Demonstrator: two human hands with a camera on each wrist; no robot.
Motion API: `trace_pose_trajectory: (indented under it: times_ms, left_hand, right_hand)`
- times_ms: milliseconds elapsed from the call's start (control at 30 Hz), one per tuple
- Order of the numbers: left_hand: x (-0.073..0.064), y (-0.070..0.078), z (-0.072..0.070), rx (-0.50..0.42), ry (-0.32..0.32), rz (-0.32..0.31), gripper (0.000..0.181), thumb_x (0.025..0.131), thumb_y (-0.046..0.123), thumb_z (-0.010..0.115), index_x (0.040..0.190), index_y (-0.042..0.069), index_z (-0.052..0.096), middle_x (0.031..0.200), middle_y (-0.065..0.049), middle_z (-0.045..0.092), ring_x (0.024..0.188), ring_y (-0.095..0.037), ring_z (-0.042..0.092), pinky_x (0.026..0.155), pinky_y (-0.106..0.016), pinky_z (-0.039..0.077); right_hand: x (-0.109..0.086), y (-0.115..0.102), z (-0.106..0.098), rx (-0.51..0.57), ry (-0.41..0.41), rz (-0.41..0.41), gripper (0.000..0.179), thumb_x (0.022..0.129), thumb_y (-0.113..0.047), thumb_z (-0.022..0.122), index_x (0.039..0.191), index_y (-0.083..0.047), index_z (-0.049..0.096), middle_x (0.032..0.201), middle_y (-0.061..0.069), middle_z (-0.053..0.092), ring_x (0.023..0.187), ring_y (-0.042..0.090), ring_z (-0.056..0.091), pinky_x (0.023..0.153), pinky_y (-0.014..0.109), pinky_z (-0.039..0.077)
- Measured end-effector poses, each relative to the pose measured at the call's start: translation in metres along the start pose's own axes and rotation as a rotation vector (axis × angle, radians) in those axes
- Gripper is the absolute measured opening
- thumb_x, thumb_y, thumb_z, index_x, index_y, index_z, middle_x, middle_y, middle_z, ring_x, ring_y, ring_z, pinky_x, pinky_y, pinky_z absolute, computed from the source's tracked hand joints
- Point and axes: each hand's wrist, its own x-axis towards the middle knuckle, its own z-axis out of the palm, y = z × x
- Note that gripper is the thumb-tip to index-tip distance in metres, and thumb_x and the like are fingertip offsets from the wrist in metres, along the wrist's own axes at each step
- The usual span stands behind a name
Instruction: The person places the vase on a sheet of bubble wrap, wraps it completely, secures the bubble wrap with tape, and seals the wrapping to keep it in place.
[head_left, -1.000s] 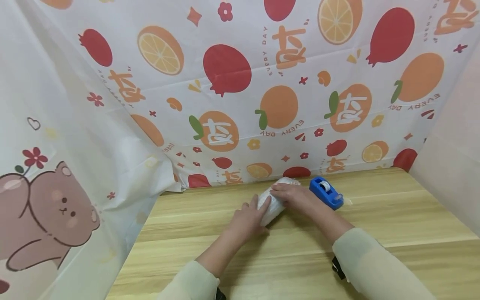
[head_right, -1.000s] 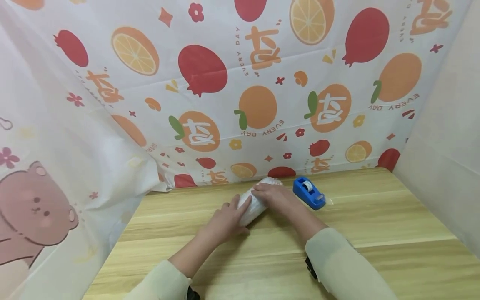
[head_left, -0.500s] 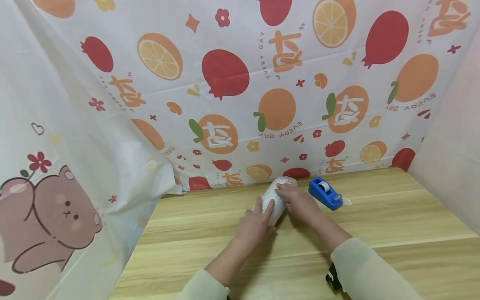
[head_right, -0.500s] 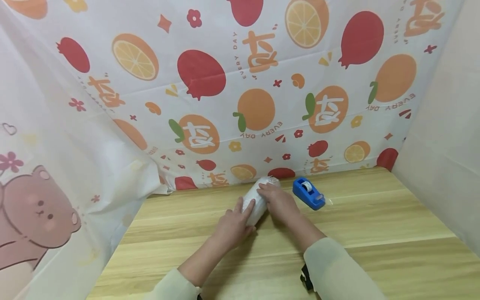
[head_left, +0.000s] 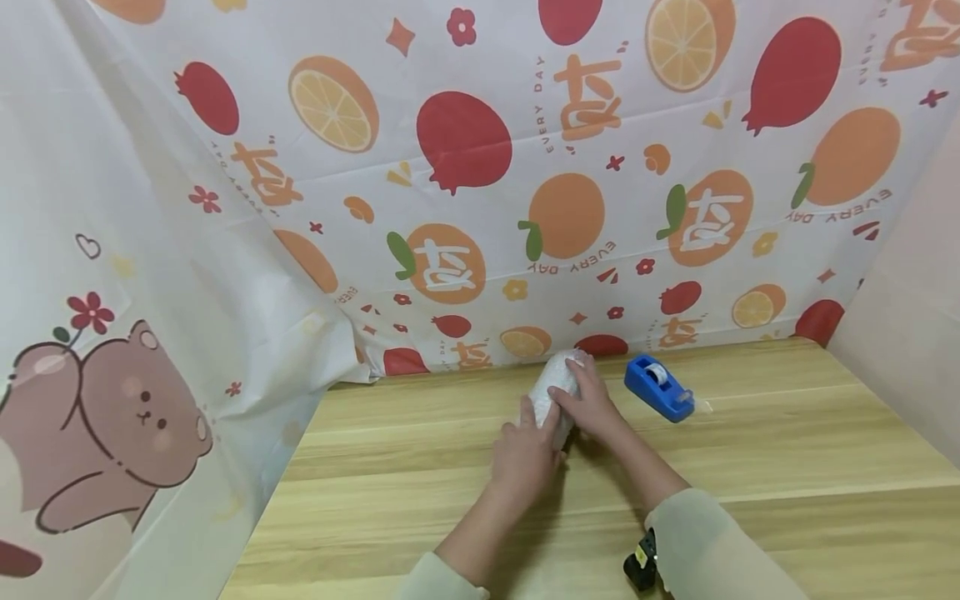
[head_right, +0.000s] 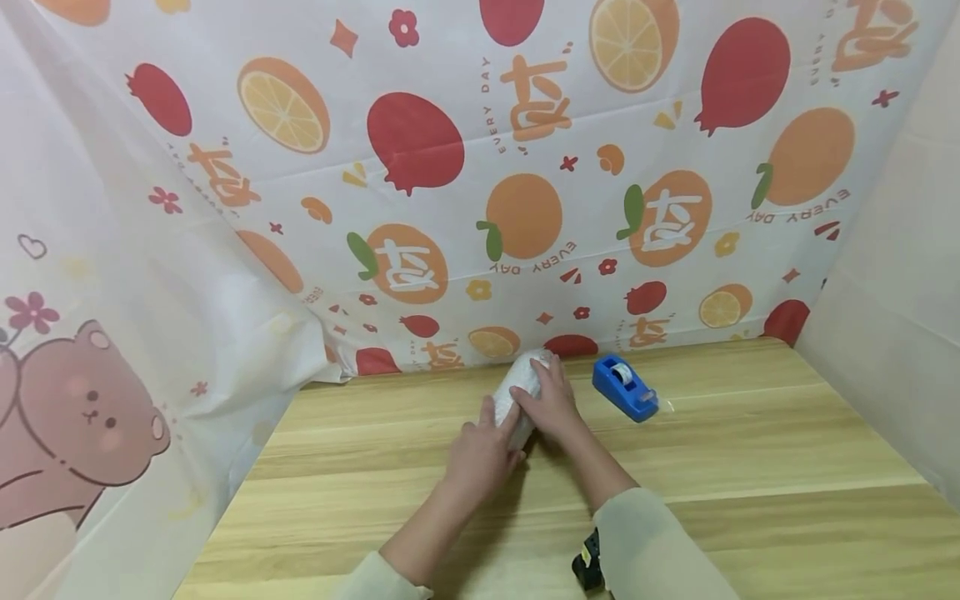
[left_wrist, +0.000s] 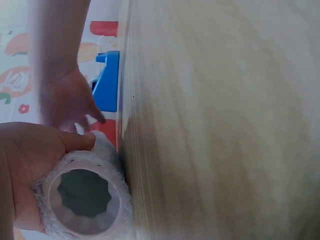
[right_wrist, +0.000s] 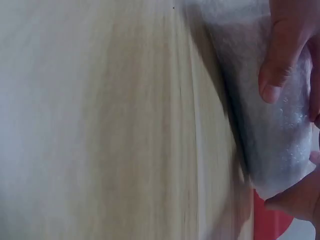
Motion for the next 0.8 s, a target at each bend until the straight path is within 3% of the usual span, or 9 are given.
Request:
trace_pose_trajectory:
  times_ms: [133, 333, 533, 633, 800]
  left_hand:
    - [0.000, 0.004, -0.002, 0.005, -0.043, -0.019, 0.077, 0.085, 0.057, 0.068, 0.151, 0.036, 0.036, 0.148, -0.020, 0.043, 0.077, -0.032, 0.062, 0.050, -0.039, 0.052]
    - [0.000, 0.013, -0.005, 0.043, -0.077, -0.029, 0.071, 0.087, 0.056, 0.066, 0.148, 0.033, 0.036, 0.149, -0.021, 0.041, 0.085, -0.037, 0.062, 0.052, -0.043, 0.052]
    - [-0.001, 0.014, -0.003, 0.061, -0.054, -0.020, 0.078, 0.085, 0.057, 0.066, 0.150, 0.025, 0.034, 0.147, -0.025, 0.041, 0.088, -0.038, 0.062, 0.053, -0.042, 0.053]
    - [-0.003, 0.010, -0.009, -0.029, -0.133, 0.018, 0.088, 0.086, 0.062, 0.063, 0.154, 0.017, 0.029, 0.149, -0.030, 0.035, 0.096, -0.041, 0.062, 0.062, -0.043, 0.056]
    - [-0.003, -0.008, -0.031, -0.408, -0.325, 0.050, 0.095, 0.089, 0.067, 0.055, 0.157, 0.009, 0.021, 0.156, -0.034, 0.020, 0.115, -0.046, 0.059, 0.089, -0.052, 0.053]
  right_hand:
    - [0.002, 0.000, 0.005, 0.053, 0.044, 0.086, 0.089, 0.093, -0.047, 0.061, 0.158, -0.009, 0.013, 0.163, 0.024, 0.000, 0.148, 0.048, 0.004, 0.112, 0.069, 0.016]
    - [0.012, -0.001, 0.012, 0.130, 0.166, 0.149, 0.097, 0.083, -0.044, 0.074, 0.155, -0.011, 0.019, 0.157, 0.020, 0.021, 0.138, 0.041, 0.028, 0.112, 0.061, 0.029]
    - [0.018, -0.011, 0.013, 0.176, 0.097, 0.190, 0.097, 0.083, -0.037, 0.075, 0.156, -0.010, 0.017, 0.158, 0.019, 0.022, 0.139, 0.040, 0.031, 0.113, 0.059, 0.030]
    - [0.021, -0.012, 0.013, 0.155, 0.038, 0.167, 0.097, 0.084, -0.037, 0.074, 0.157, -0.007, 0.016, 0.160, 0.020, 0.021, 0.142, 0.040, 0.030, 0.115, 0.057, 0.027]
    - [0.025, -0.012, 0.012, 0.153, -0.024, 0.130, 0.095, 0.085, -0.039, 0.075, 0.157, -0.011, 0.020, 0.159, 0.020, 0.027, 0.139, 0.040, 0.035, 0.112, 0.058, 0.032]
